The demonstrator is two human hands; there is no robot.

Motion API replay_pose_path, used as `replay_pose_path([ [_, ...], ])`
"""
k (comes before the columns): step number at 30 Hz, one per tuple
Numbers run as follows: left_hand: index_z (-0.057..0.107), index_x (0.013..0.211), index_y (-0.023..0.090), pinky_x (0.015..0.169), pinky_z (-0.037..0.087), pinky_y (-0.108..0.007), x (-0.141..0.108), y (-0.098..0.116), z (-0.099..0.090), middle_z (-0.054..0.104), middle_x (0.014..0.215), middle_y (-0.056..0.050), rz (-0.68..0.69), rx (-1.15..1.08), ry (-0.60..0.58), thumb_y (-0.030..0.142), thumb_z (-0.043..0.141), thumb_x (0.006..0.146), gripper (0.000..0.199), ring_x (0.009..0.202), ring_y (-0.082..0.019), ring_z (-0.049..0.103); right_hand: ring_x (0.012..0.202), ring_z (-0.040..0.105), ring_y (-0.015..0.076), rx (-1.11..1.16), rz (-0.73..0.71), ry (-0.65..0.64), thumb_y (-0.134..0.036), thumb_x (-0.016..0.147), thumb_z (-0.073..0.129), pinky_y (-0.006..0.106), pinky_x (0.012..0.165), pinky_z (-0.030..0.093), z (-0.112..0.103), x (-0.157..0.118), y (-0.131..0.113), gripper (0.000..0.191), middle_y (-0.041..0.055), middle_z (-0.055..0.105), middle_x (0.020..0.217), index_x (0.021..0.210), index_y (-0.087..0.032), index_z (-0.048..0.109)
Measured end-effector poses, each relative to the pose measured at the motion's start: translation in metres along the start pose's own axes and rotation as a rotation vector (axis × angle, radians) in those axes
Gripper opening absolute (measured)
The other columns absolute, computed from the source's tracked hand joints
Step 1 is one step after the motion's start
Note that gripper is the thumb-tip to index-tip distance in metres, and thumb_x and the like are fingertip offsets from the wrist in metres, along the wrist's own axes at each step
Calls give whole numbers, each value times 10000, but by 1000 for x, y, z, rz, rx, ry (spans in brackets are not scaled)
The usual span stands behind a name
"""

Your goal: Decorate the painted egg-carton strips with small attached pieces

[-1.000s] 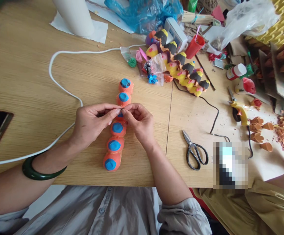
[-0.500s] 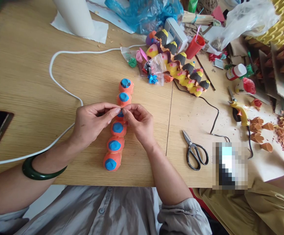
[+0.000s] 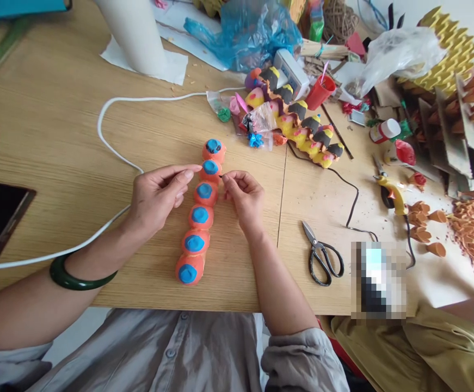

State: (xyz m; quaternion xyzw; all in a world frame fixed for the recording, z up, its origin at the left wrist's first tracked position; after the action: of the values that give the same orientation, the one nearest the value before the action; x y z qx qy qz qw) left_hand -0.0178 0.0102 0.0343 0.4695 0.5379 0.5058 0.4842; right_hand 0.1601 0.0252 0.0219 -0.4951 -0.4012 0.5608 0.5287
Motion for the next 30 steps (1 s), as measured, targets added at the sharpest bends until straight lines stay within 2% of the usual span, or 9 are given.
replay_pose_path([
  [3, 818, 1190, 204, 516, 346, -231, 3, -7, -1, 526, 654, 39, 5, 20, 6, 358, 687, 916, 341, 546, -84, 347, 630, 551, 93, -22, -10, -8, -516, 708, 918, 231, 610, 578, -5, 13, -3, 361, -37, 642, 733, 782, -227, 715],
  [9, 726, 1385, 216, 503, 310, -226, 8, -20, -3, 389, 597, 74, 26, 81, -45, 305, 661, 921, 477, 536, -90, 307, 815, 642, 132, -67, -54, -137, -529, 666, 944, 253, 724, 605, -12, 34, -4, 392, 9, 700, 940, 777, -224, 724],
  [13, 689, 1438, 214, 504, 320, -225, 10, -20, -2, 390, 567, 85, -2, 70, -87, 289, 665, 906, 538, 524, -91, 307, 991, 683, 187, -99, -95, -200, -576, 677, 928, 297, 806, 632, -11, 41, 0, 427, 47, 722, 1131, 800, -226, 717],
  [16, 681, 1447, 214, 516, 335, -220, 9, -18, -2, 418, 569, 86, -10, 74, -108, 299, 668, 904, 550, 528, -89, 319, 1001, 691, 194, -120, -92, -243, -595, 700, 910, 317, 844, 633, -10, 42, 3, 436, 54, 735, 1139, 819, -222, 719],
  [21, 674, 1452, 203, 524, 347, -214, 7, -14, -1, 446, 576, 83, -33, 110, -119, 310, 669, 892, 569, 535, -89, 341, 949, 691, 184, -132, -70, -299, -616, 710, 896, 309, 825, 628, -9, 45, 5, 452, 47, 751, 1078, 838, -221, 718],
  [27, 688, 1439, 229, 514, 343, -216, 6, -12, -1, 438, 580, 81, -50, 130, -130, 309, 659, 891, 555, 536, -93, 346, 1047, 688, 204, -150, -64, -350, -598, 738, 886, 309, 844, 620, -10, 44, 1, 429, 69, 735, 1198, 818, -214, 713],
  [30, 706, 1417, 230, 505, 332, -225, 7, -12, -1, 429, 574, 78, -52, 142, -133, 311, 654, 889, 537, 534, -98, 337, 1039, 688, 202, -141, -47, -346, -593, 738, 887, 310, 838, 618, -9, 44, -1, 427, 72, 737, 1190, 820, -213, 710],
])
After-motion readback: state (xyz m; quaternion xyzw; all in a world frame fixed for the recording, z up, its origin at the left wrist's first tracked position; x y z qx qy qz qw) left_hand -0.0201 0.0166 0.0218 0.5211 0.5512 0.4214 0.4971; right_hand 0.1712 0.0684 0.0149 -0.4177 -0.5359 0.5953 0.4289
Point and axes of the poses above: each hand's wrist, its own x-axis towards the middle knuckle, its own z-axis out of the palm, y = z × x, the point moved 2 cm from there along x, towards the middle knuckle
